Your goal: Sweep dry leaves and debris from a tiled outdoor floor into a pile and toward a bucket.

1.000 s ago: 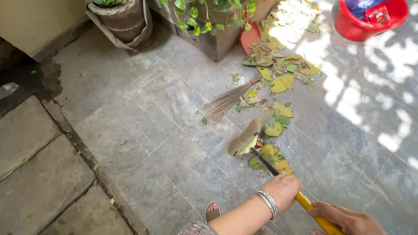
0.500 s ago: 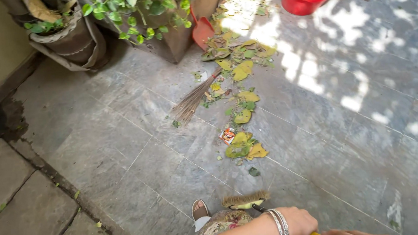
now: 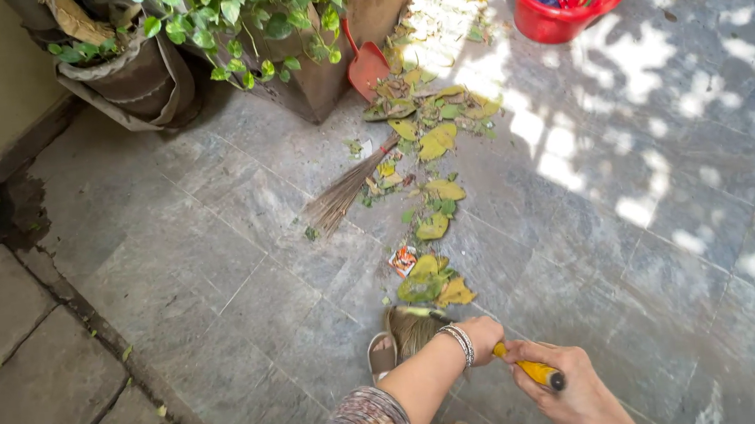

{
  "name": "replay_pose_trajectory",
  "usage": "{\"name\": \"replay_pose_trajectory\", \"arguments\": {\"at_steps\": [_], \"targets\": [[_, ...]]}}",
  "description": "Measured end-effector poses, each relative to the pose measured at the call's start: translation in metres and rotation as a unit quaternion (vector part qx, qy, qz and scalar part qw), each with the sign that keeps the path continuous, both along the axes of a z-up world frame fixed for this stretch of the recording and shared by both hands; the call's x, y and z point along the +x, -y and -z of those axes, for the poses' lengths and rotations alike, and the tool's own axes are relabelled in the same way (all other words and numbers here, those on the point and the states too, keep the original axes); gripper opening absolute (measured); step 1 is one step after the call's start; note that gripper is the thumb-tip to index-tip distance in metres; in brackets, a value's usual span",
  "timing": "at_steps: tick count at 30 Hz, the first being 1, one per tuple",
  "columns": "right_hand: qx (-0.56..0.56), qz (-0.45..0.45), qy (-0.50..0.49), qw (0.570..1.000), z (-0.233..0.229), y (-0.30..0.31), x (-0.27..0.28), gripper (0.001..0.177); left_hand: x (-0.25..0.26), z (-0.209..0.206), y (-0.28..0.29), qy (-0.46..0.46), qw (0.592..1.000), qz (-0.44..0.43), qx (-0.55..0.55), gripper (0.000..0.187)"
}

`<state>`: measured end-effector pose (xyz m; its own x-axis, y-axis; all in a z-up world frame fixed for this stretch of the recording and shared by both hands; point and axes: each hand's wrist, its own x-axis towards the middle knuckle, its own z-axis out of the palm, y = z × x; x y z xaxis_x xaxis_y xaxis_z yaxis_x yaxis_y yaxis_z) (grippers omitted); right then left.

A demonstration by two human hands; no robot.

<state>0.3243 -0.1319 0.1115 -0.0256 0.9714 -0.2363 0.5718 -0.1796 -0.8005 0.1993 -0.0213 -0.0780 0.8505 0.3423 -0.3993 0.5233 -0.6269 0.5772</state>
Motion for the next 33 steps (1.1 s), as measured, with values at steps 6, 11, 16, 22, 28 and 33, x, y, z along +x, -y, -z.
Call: {"name": "replay_pose_trajectory", "arguments": {"at_steps": [6,11,16,22,28,33], "targets": [[0.101,0.016,0.022,0.995,0.000,-0.088,0.000,0.022,0.016,0.014,-0.102,0.063,0.997,-0.036,0.041,0.024],[0.141,0.047,0.055,0.987,0.003,-0.169,0.000,0.024,0.031,-0.009,-0.200,0.083,0.993,-0.079,0.037,0.023],[0.157,0.089,0.096,0.979,-0.004,-0.227,0.000,0.027,0.045,-0.019,-0.275,0.094,0.988,-0.070,0.100,0.027],[0.204,0.080,0.143,0.965,-0.031,-0.243,0.021,0.020,0.063,-0.040,-0.290,0.219,0.947,-0.042,0.233,0.021],[-0.162,0.280,0.027,0.946,0.018,-0.217,0.073,0.016,0.023,-0.151,-0.264,0.154,0.983,-0.030,0.097,0.015],[-0.367,0.349,-0.181,0.843,0.137,-0.217,0.133,0.021,0.012,-0.147,-0.256,0.107,0.993,-0.007,0.050,0.015]]}}
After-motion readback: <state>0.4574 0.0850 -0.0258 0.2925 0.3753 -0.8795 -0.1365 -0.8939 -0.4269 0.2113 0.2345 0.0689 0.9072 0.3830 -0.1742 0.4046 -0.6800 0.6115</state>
